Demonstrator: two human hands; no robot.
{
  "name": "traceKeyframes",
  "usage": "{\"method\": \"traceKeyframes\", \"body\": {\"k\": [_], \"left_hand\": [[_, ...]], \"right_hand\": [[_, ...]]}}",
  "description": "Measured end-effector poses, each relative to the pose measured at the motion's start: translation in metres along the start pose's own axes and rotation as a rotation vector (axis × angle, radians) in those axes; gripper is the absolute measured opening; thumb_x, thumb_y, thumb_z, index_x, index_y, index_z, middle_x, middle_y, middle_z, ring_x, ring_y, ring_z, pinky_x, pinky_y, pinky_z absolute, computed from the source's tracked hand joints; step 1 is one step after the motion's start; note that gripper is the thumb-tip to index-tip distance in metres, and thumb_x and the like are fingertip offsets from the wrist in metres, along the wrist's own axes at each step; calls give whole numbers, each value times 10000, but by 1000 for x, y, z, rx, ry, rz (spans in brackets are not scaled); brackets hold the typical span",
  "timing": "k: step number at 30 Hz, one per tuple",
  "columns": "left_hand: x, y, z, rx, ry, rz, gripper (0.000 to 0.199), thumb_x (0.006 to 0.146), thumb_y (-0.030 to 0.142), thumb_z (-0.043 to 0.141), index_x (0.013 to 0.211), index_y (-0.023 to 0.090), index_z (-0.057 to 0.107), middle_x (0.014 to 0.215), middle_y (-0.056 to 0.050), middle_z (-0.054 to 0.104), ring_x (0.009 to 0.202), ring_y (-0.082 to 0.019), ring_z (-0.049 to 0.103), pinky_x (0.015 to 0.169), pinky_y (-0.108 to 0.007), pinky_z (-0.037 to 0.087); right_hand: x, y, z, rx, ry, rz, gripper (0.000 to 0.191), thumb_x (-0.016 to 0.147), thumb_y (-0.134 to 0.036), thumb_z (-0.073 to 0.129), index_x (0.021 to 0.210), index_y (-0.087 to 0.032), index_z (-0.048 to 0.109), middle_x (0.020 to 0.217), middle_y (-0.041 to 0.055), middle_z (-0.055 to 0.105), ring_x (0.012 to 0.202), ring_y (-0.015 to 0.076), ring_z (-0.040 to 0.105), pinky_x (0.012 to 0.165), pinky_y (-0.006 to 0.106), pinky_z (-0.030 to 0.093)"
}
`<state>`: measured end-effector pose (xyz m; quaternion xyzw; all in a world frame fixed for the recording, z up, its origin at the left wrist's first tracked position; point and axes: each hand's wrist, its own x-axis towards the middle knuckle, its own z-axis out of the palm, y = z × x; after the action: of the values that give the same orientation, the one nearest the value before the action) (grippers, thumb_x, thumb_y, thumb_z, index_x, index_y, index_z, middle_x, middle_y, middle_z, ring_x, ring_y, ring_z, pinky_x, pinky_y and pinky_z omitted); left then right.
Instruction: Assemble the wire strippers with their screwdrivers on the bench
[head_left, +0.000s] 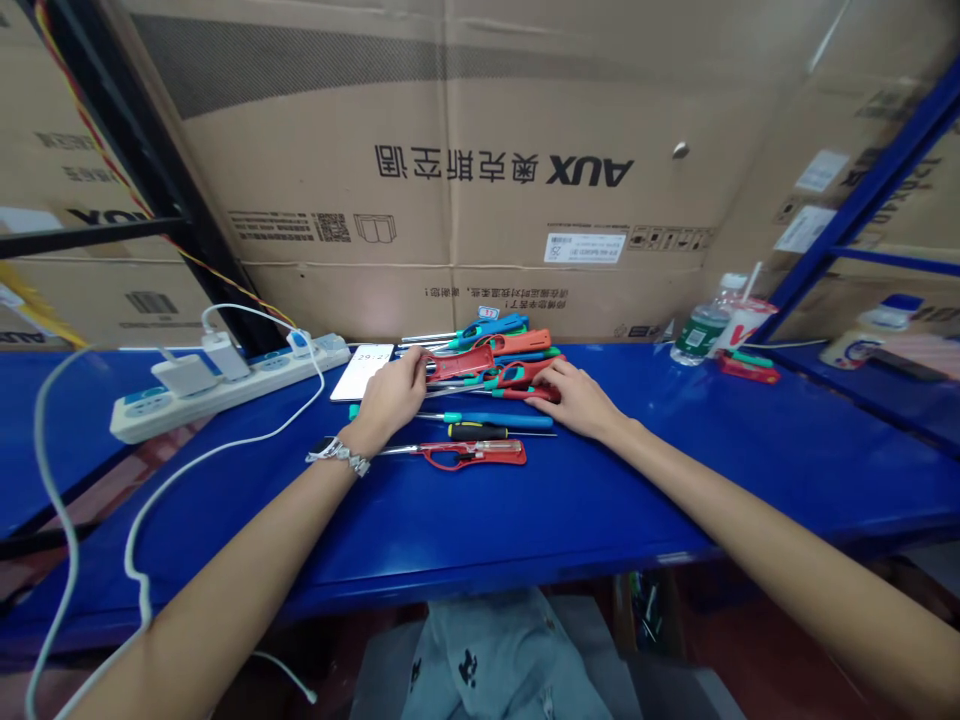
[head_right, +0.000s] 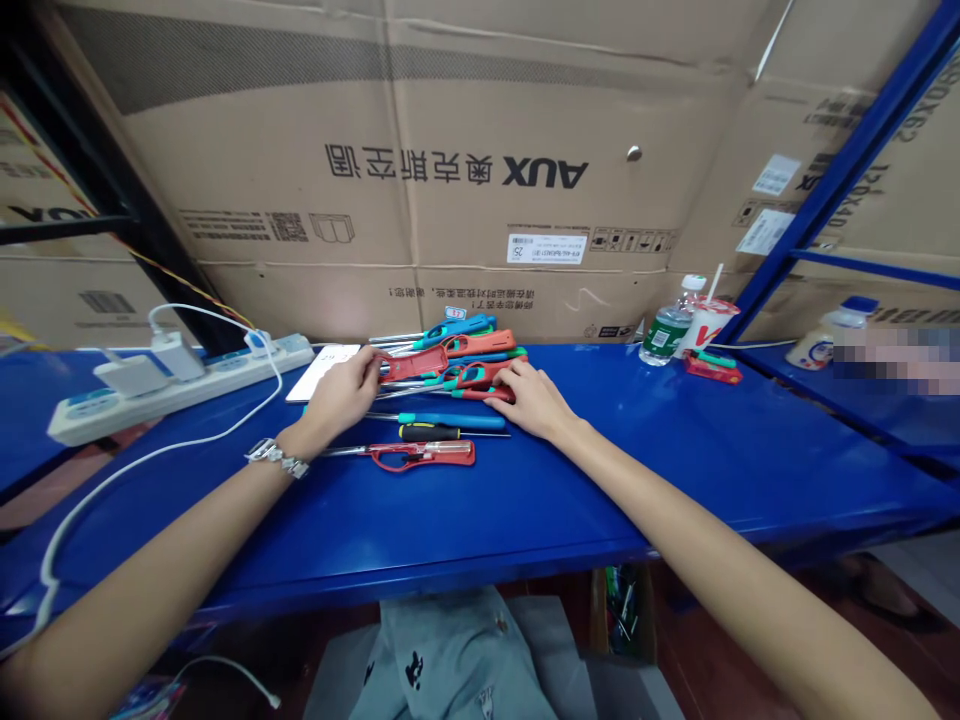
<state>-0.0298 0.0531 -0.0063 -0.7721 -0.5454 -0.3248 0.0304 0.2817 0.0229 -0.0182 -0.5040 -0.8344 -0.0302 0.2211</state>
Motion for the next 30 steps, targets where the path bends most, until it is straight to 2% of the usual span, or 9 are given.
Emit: {"method": "traceKeyframes", "body": {"k": [2, 5, 10, 14, 18, 21, 27, 30], "left_hand": [[2, -5, -2, -24, 50, -25, 251, 1006, 281, 416, 1062, 214, 650, 703, -65, 677, 650, -248, 639, 602, -325, 429], [5, -12, -7, -59, 95, -97, 275, 1021, 299, 402, 1080, 204, 653, 751, -83, 692, 717, -267, 652, 667, -344, 458], [6, -14, -10, -58, 51, -143, 280, 1029, 302, 403, 1105, 195, 651, 809, -100, 706, 776, -284, 663, 694, -357, 459], [6, -14, -8, -87, 69, -143, 258, 1024, 289, 418, 1086, 208, 655, 787, -86, 700, 757, -270, 659, 701, -354, 463], [5, -17, -10, -103, 62, -147, 269, 1024, 312, 415, 1086, 207, 655, 762, -77, 693, 730, -265, 651, 683, -346, 461], [3, -15, -12, -103, 37, -156, 293, 1021, 314, 389, 1099, 201, 647, 776, -78, 698, 740, -267, 653, 678, -343, 458], [2, -1, -13, -95, -75, -174, 313, 1004, 311, 356, 1075, 182, 632, 837, -98, 697, 807, -286, 647, 710, -363, 455], [4, -3, -15, -130, -62, -201, 329, 1005, 322, 351, 1116, 181, 625, 820, -89, 689, 774, -274, 642, 704, -360, 451]], "right_hand": [[2, 0, 0, -12, 8, 2, 177, 946, -375, 660, 963, -199, 656, 1070, 105, 650, 956, 258, 630, 776, 374, 477], [3, 0, 1, -61, -21, -51, 194, 963, -379, 619, 982, -191, 662, 1112, 127, 640, 955, 274, 614, 798, 409, 477], [1, 5, 2, 78, -1, -165, 158, 908, -263, 619, 1048, -197, 651, 1111, 117, 612, 1040, 281, 582, 888, 429, 482], [8, 1, 0, 77, 67, -156, 298, 874, -278, 640, 1159, -191, 625, 1178, 141, 596, 1083, 306, 563, 916, 457, 465], [23, -5, -4, 44, -5, -102, 388, 884, -391, 680, 1224, -215, 619, 1215, 134, 637, 1119, 335, 578, 938, 504, 424], [28, -4, -6, 106, -45, -100, 349, 869, -340, 695, 1192, -224, 634, 1233, 120, 655, 1149, 322, 594, 967, 499, 410], [17, 0, -8, 142, -72, -130, 331, 857, -292, 693, 1179, -233, 643, 1215, 102, 663, 1119, 290, 616, 947, 458, 440], [13, 1, -10, 106, -101, -137, 338, 883, -356, 676, 1199, -240, 648, 1220, 117, 645, 1110, 303, 614, 917, 460, 461]]}}
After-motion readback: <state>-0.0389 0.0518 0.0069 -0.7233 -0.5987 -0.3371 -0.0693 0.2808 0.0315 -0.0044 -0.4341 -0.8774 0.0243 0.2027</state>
